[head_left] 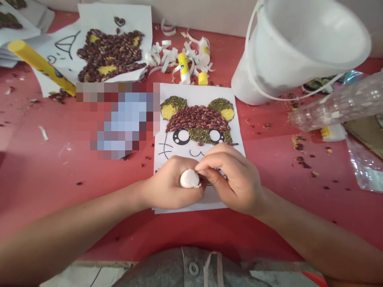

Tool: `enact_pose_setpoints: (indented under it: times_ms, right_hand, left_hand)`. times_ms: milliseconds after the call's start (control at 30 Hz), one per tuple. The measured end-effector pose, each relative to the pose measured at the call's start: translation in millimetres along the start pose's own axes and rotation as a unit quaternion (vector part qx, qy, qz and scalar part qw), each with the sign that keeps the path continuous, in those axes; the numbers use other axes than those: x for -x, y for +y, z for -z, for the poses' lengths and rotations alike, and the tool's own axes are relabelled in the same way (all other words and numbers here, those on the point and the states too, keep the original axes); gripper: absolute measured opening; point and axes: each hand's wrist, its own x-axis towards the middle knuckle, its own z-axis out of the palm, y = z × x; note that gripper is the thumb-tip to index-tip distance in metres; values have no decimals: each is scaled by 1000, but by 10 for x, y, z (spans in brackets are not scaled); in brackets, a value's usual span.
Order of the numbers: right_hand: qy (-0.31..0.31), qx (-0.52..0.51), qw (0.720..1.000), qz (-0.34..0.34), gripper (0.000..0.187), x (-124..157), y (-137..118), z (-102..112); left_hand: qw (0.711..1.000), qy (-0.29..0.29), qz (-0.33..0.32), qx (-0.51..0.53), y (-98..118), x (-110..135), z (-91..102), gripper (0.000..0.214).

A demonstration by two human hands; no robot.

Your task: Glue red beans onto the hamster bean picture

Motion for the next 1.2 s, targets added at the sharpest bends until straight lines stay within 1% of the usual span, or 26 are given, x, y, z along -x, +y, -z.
enact_pose_setpoints:
  times_ms: [167, 367, 667, 733, 867, 933, 1200]
  right_hand:
    - [5, 36, 998, 43, 11, 4, 6, -6]
    - [26, 82, 992, 95, 12, 23, 22, -26]
    - [51, 127, 981, 138, 17, 72, 41, -43]
    - [52, 109, 984, 131, 16, 78, 46, -54]
    - [63, 41, 994, 77, 13, 76, 60, -73]
    - [57, 24, 996, 63, 12, 68, 62, -71]
    - [33, 25, 997, 69, 13, 36, 58, -53]
  left_hand:
    - [1000, -1, 15, -2, -9, 4, -1, 17]
    - [999, -5, 42, -14, -4, 6, -1, 12]
    - [999, -13, 29, -33, 18, -20, 17, 7]
    - [999, -15, 32, -32, 20, -22, 14, 6]
    - [997, -4, 69, -18, 21, -21, 11, 6]
    - [997, 0, 82, -17, 23, -18, 13, 7]
    - [995, -7, 95, -24, 20, -17, 18, 4]
